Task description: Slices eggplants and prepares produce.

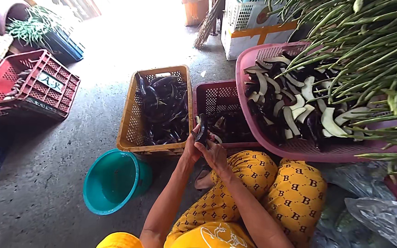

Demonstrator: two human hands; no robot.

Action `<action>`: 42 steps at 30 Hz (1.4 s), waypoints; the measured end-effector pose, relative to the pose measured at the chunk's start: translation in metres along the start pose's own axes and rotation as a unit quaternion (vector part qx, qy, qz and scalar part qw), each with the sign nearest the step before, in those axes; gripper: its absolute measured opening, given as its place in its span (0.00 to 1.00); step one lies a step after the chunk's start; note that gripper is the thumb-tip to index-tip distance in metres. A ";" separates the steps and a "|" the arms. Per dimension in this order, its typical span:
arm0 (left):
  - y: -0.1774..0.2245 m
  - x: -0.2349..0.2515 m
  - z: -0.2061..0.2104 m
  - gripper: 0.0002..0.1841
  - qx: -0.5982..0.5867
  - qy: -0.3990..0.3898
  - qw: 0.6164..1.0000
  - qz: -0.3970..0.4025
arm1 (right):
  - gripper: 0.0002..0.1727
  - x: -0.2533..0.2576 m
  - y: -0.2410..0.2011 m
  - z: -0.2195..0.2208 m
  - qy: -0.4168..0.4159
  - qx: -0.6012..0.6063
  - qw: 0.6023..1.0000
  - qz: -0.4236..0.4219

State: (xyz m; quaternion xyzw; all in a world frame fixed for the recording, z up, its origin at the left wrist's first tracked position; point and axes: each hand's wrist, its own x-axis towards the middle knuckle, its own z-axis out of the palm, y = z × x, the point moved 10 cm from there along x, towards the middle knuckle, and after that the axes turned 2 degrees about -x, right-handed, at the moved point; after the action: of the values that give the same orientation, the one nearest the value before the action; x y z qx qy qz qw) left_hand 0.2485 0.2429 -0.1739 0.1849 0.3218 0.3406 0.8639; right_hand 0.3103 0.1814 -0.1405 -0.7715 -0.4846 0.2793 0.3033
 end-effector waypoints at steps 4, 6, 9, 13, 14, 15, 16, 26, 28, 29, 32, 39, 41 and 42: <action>0.012 0.000 0.000 0.23 -0.001 0.001 1.000 0.027 | 0.48 -0.004 -0.009 0.000 -0.012 -0.014 1.000 -0.020; 0.026 -0.001 -0.005 0.21 0.015 0.027 0.996 0.087 | 0.48 -0.003 -0.010 0.000 -0.014 -0.035 0.999 -0.033; 0.044 -0.007 -0.007 0.21 0.041 0.045 0.982 0.178 | 0.48 0.002 -0.011 0.003 -0.040 -0.049 0.997 -0.040; 0.050 -0.015 -0.014 0.19 0.051 0.056 0.974 0.211 | 0.50 0.003 -0.013 0.011 -0.106 -0.068 0.992 -0.028; 0.046 -0.013 -0.021 0.21 0.016 0.075 0.977 0.197 | 0.51 0.002 -0.015 0.012 -0.116 -0.078 0.990 -0.035; 0.043 -0.010 -0.030 0.22 -0.021 0.103 0.977 0.185 | 0.51 0.000 -0.017 0.015 -0.115 -0.088 0.988 -0.052; 0.045 -0.008 -0.043 0.21 -0.043 0.138 0.972 0.183 | 0.51 -0.004 -0.020 0.017 -0.108 -0.092 0.987 -0.075; 0.032 -0.045 -0.028 0.19 0.351 -0.045 0.929 0.111 | 0.19 0.021 0.009 0.010 -0.029 0.464 0.883 0.070; 0.028 -0.047 -0.032 0.16 0.288 -0.059 0.953 0.080 | 0.12 0.019 0.011 0.012 -0.043 0.511 0.853 0.100; 0.028 -0.048 -0.036 0.19 0.252 -0.056 0.964 0.066 | 0.09 0.018 0.012 0.012 -0.048 0.516 0.848 0.111; 0.029 -0.049 -0.045 0.26 0.179 -0.033 0.983 0.038 | 0.05 0.017 0.014 0.014 -0.053 0.520 0.843 0.125; 0.041 -0.058 -0.050 0.21 0.255 -0.012 0.962 0.096 | 0.15 0.015 0.011 0.017 -0.070 0.459 0.880 0.104; 0.078 -0.079 -0.076 0.23 0.291 0.086 0.928 0.218 | 0.27 0.011 0.010 0.019 -0.090 0.405 0.905 0.095; 0.103 -0.097 -0.097 0.24 0.306 0.157 0.894 0.288 | 0.27 0.009 0.009 0.019 -0.094 0.389 0.911 0.097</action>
State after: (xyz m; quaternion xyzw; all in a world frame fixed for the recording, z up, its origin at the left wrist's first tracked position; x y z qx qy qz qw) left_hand 0.0795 0.2556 -0.1468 0.4690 0.4740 0.4839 0.5668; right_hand 0.3046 0.1900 -0.1607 -0.6056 -0.2864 0.5453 0.5038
